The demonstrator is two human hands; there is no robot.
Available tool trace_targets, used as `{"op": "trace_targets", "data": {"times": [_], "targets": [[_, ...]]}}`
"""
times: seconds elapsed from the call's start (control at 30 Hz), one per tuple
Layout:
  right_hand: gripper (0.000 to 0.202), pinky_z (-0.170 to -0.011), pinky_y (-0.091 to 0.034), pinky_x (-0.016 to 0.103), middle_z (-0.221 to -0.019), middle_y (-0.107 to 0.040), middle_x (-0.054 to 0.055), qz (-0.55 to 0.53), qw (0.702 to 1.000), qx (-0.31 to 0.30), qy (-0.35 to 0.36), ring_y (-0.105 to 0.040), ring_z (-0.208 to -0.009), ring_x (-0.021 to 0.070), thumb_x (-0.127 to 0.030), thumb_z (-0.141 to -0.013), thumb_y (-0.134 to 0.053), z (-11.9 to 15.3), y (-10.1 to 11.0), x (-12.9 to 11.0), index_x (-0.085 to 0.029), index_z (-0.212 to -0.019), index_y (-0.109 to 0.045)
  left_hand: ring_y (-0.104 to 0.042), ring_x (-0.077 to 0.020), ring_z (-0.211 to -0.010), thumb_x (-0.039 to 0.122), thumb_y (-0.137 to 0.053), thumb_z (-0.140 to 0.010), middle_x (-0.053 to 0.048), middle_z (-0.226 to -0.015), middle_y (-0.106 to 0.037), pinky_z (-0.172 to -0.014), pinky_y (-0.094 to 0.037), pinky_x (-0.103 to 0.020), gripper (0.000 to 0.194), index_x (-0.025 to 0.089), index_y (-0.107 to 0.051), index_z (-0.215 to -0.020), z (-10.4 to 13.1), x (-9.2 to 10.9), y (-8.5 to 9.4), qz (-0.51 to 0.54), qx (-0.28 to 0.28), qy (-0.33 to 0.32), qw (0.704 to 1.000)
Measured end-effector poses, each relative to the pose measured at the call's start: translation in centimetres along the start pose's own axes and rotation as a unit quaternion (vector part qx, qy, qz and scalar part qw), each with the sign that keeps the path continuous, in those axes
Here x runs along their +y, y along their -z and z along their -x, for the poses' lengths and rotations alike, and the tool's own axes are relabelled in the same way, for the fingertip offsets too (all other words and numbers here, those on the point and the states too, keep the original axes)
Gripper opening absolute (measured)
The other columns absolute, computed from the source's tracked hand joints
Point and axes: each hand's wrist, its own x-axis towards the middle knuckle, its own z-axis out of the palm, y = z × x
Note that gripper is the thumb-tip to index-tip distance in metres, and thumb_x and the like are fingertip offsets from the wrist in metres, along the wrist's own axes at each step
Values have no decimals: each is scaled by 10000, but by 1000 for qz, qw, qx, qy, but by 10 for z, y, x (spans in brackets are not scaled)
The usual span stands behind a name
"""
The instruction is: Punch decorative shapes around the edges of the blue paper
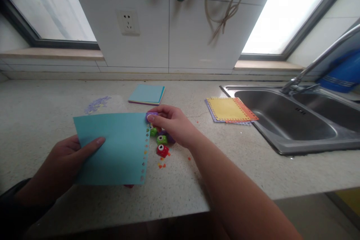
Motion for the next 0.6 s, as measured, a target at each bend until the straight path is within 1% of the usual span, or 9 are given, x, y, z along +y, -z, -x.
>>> {"op": "trace_targets", "data": {"times": [0.1,0.2,0.33,0.6], "targets": [[304,-476,-355,218,-709,-592,-16,-2,1000,4,-29,-515,-602,98,-397,-788,-815,1,-2,0,-184,-978,-710,-753,-289,-759,590,-769,-745,-69,-892,-816,-642,-632,-346,443,214,-754,-980,-2,-2,1,65,-49,56,995],[293,-463,-330,214,-685,-581,-20,-14,999,6,-46,-498,-582,90,-379,-779,-820,0,-5,1,-168,-956,-720,-735,-267,-702,589,-789,-722,-61,-839,-810,-592,-618,-316,440,211,-756,-944,-3,-4,1,71,-45,73,994],[283,-487,-341,223,-680,-578,-22,-40,998,1,-46,-477,-567,80,-360,-761,-837,-2,-5,5,-157,-927,-731,-734,-276,-713,601,-791,-710,-63,-858,-810,-590,-619,-324,462,213,-757,-958,-4,-5,-1,64,-46,75,994],[268,-510,-389,211,-717,-615,-6,-56,996,1,-63,-519,-580,73,-334,-749,-848,-3,-4,6,-145,-899,-732,-743,-308,-779,626,-762,-721,-61,-836,-798,-639,-621,-340,446,215,-749,-892,-5,-9,0,25,-31,54,998]]}}
